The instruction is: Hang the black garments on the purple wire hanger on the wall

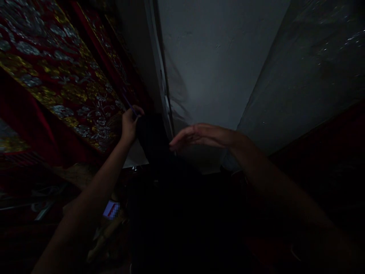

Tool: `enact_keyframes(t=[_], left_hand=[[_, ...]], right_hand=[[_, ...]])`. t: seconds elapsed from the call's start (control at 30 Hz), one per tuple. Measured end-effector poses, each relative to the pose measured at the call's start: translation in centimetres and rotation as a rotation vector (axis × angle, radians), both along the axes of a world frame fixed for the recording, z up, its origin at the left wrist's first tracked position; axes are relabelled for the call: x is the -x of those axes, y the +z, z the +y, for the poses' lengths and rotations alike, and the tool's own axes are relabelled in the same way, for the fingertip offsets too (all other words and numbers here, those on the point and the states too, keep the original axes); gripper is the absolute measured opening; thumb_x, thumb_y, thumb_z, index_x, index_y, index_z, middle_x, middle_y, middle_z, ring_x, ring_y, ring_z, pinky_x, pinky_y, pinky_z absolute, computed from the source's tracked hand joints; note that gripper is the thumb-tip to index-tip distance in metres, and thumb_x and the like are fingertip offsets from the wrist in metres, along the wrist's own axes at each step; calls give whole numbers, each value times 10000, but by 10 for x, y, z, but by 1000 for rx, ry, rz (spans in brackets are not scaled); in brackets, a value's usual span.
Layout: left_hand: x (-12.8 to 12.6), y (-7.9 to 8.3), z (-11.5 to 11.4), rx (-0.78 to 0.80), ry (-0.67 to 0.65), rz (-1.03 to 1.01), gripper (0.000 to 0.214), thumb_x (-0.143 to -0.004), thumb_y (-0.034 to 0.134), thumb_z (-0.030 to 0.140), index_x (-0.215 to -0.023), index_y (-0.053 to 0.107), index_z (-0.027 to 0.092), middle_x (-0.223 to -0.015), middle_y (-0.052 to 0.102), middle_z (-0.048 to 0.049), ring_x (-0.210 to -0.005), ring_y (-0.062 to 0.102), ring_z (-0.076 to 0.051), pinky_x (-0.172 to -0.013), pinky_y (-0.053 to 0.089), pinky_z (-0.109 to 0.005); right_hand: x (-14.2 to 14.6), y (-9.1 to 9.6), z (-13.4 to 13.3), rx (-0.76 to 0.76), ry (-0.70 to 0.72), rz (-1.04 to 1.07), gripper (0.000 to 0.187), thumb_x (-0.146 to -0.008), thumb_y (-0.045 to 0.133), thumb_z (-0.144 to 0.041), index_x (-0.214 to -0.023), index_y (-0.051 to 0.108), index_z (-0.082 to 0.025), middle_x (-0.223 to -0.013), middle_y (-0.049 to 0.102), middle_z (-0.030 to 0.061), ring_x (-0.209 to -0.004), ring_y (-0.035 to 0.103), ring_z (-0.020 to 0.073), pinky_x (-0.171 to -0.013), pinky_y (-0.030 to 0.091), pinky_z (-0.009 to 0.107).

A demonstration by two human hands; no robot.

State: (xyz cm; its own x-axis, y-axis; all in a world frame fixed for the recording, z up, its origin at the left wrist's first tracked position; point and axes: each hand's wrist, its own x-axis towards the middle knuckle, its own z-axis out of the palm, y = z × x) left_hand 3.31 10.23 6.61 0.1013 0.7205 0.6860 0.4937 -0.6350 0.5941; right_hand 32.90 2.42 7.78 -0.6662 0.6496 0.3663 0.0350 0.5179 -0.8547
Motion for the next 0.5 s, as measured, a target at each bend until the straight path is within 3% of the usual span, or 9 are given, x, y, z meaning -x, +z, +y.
enact_keyframes(t=[0.07,0.17,0.23,0.3,0.37,0.43,0.5], left_hand=[[-14,-7,-14,-13,-123,-70,195,-840,590,357,-805,607,165,-802,656,-18,-789,614,-148,-744,484,-299],[-46,-11,-35,89,-376,-94,211,-825,676,369,-866,651,164,-940,732,-75,-913,690,-197,-852,523,-336],[-67,-9,-46,152,-536,-115,257,-815,732,393,-903,669,159,-1012,745,-105,-1015,707,-233,-931,526,-368],[-82,-3,-53,202,-676,-155,320,-773,798,410,-920,684,149,-1005,751,-122,-1062,710,-267,-967,530,-392],[-87,4,-56,265,-776,-200,377,-724,854,387,-966,703,141,-1029,755,-137,-1095,706,-293,-993,532,-410],[-81,7,-54,340,-808,-250,443,-686,890,322,-1052,716,143,-1131,744,-150,-1142,690,-305,-1038,516,-423],[-66,5,-50,435,-754,-305,511,-675,892,245,-1145,712,155,-1224,720,-152,-1173,678,-305,-1070,500,-436]], right_hand=[[2,-27,8,-54,-31,-57,449,-882,667,-541,-1183,704,-210,-1191,711,106,-1103,668,250,-938,544,404],[2,-66,38,-207,-438,57,560,-864,700,-461,-1368,580,-247,-1473,536,117,-1313,538,261,-1100,433,440],[0,-84,59,-262,-566,118,547,-867,684,-460,-1361,578,-250,-1503,509,107,-1384,465,269,-1157,355,460],[-5,-95,72,-222,-525,124,442,-882,640,-496,-1238,655,-235,-1348,635,92,-1287,549,273,-1101,407,448],[-15,-100,74,-98,-460,78,394,-878,614,-553,-1022,719,-201,-1029,736,65,-1006,670,253,-894,520,384],[-29,-101,67,53,-446,58,428,-830,653,-601,-865,725,-181,-795,716,31,-743,667,204,-676,516,307],[-48,-100,57,192,-478,122,440,-755,734,-611,-842,732,-180,-743,714,21,-647,647,175,-599,490,276]])
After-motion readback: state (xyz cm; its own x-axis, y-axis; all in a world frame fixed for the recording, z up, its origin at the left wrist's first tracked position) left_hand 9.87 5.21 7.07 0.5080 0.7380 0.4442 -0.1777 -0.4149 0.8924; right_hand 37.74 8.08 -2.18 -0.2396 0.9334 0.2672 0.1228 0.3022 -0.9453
